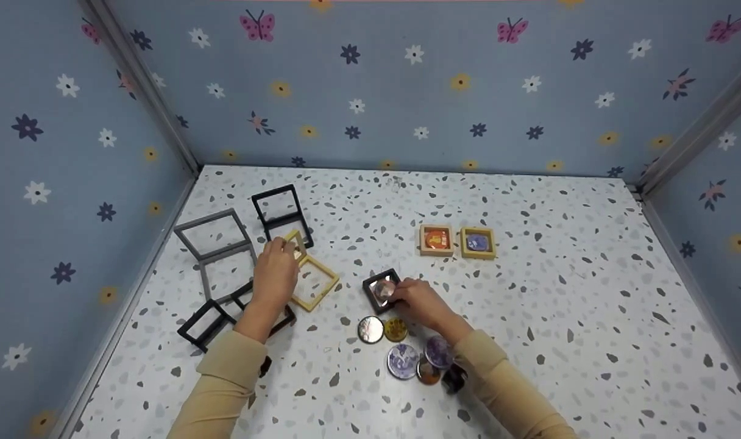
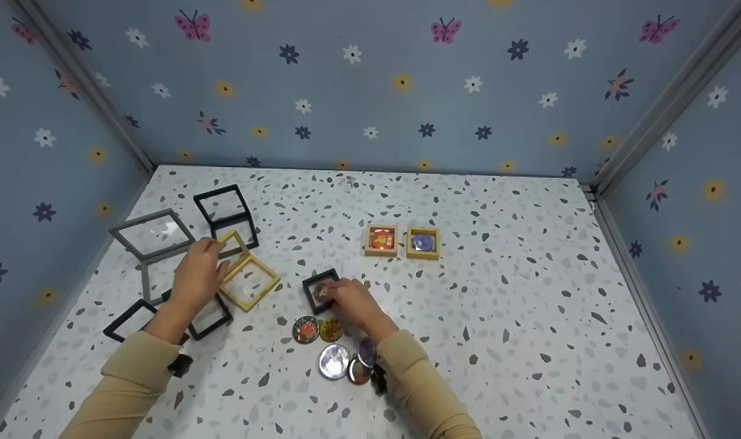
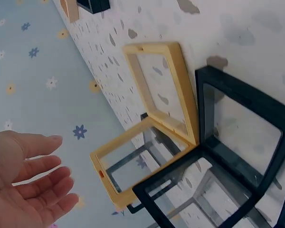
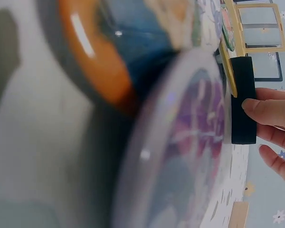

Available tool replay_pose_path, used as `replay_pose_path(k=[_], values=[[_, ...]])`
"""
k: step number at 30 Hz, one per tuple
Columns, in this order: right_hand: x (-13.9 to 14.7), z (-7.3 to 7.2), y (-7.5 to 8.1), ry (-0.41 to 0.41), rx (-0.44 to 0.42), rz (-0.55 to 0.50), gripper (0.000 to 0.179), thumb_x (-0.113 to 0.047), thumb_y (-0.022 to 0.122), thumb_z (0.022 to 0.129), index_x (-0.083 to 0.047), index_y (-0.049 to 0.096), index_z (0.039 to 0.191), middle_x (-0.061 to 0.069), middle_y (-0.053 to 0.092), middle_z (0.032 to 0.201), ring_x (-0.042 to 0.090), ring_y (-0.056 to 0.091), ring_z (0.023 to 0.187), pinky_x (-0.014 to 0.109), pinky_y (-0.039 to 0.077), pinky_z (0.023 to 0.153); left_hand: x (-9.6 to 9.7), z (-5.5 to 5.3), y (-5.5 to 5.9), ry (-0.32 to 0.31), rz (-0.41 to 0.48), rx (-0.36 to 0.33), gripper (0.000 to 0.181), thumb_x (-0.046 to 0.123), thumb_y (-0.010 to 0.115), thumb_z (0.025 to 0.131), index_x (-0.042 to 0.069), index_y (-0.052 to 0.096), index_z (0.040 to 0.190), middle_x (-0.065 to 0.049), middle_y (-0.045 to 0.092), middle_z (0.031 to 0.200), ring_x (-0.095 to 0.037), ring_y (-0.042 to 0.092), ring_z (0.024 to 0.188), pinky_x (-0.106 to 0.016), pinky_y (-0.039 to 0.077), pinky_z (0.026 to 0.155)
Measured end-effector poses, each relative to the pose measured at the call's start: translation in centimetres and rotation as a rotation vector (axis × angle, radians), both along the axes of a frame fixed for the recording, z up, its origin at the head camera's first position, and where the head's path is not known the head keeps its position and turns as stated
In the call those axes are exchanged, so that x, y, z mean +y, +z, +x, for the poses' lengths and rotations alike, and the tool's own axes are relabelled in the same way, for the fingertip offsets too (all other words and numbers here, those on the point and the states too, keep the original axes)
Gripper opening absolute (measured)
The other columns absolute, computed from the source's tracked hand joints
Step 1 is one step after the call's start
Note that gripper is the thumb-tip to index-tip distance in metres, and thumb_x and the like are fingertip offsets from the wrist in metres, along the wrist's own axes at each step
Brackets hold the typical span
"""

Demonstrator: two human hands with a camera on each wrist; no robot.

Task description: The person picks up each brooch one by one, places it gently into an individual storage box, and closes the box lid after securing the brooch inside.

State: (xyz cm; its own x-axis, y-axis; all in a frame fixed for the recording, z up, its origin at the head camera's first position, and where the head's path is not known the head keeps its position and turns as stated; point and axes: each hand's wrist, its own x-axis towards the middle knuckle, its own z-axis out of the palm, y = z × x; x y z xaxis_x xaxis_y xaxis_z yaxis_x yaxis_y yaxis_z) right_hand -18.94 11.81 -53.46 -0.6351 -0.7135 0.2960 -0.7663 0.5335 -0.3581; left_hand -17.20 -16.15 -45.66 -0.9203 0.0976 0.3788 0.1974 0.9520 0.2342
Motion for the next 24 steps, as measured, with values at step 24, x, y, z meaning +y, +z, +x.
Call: replay_pose_path(k=[24], values=[[3.3,0.8,0.1,-0.135,-0.043,-0.015,0.010,0.002,0.068,0.071,-0.006,0.071,0.077,0.005,0.064,0.079,0.019,0.059,0.074,0.030,0.048,0.069,-2.0,-1.1,-0.6,0.164,-0.039,-0.153,0.023,-0.004,0.057,0.081,-0.021,0.055,0.097,-0.033,0.051,0.106,-0.043,0.053,0.088,-0.048,0.046,0.069]])
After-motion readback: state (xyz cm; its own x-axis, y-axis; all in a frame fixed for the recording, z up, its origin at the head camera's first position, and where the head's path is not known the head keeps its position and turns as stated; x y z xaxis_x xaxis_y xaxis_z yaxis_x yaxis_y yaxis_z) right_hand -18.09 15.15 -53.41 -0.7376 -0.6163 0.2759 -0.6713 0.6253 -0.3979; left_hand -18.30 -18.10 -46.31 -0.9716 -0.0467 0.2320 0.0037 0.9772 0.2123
